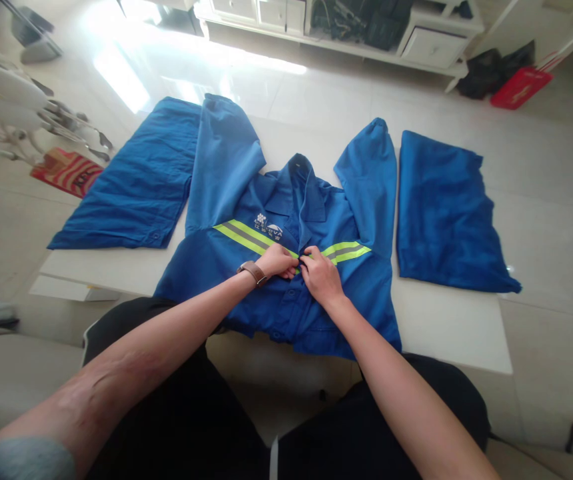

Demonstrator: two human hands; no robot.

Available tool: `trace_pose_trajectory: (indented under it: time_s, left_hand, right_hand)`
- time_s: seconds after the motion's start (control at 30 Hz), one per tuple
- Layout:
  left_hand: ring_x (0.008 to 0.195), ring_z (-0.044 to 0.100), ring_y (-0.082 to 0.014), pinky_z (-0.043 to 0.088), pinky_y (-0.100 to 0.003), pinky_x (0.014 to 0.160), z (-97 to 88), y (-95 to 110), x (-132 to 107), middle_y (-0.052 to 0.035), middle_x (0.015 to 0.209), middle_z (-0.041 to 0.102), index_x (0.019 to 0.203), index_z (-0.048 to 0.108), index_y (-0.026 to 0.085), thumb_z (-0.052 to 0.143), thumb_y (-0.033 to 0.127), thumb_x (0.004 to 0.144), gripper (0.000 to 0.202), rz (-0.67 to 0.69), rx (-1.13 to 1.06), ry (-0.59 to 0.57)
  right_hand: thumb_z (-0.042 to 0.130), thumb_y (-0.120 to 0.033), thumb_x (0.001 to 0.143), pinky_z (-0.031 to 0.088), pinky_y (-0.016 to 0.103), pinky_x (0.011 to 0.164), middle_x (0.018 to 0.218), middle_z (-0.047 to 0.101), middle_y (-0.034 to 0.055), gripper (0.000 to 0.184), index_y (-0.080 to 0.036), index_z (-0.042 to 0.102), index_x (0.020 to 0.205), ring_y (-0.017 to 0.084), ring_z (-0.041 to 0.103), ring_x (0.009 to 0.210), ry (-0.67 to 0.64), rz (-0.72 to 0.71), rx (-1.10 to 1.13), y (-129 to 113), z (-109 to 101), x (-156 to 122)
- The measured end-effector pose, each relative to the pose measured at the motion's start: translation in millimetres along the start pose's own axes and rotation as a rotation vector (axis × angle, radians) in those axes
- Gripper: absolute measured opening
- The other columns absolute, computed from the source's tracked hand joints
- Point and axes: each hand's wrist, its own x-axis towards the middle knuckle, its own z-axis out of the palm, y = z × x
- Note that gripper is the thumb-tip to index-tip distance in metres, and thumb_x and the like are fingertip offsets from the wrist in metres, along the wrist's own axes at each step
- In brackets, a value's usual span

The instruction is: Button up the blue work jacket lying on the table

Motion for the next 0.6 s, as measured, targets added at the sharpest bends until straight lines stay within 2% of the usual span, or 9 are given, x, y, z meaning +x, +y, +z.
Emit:
trace_pose_trajectory:
  time_s: [0.13, 0.3, 0.6]
  left_hand:
    - [0.058, 0.07, -0.0146, 0.058, -0.021, 0.061, 0.3, 0.2, -0.4, -0.0039, 0.06, 0.07, 0.064, 0.068, 0.014, 0.078, 0.017, 0.077, 0.017, -0.01, 0.003, 0.012]
    - [0.056, 0.067, -0.013, 0.057, -0.022, 0.058, 0.9, -0.4, -1.2, -0.0046, 0.062, 0.07, 0.063, 0.066, 0.012, 0.073, 0.015, 0.081, 0.019, 0.014, -0.001, -0.005]
    - [0.054, 0.067, -0.013, 0.059, -0.022, 0.057, -0.2, -2.8, 0.5, -0.0048, 0.06, 0.07, 0.063, 0.066, 0.012, 0.066, 0.013, 0.084, 0.021, 0.038, 0.006, -0.041]
  right_hand:
    - [0.053, -0.023, 0.098, 0.054, 0.037, 0.083, 0.126, 0.064, 0.0102, 0.024, -0.021, 0.073, 0.112, 0.023, 0.065, 0.095, 0.007, 0.041, 0.053, -0.1, 3.3, 0.2]
    - [0.055, -0.02, 0.095, 0.051, 0.035, 0.079, 0.116, 0.065, 0.0087, 0.017, -0.021, 0.069, 0.104, 0.023, 0.064, 0.093, 0.03, 0.086, 0.082, -1.5, 4.9, 1.6]
    - [0.055, -0.017, 0.094, 0.047, 0.035, 0.082, 0.111, 0.066, 0.0088, 0.014, -0.02, 0.068, 0.099, 0.023, 0.063, 0.092, 0.06, 0.029, 0.016, -3.4, 2.7, -0.3]
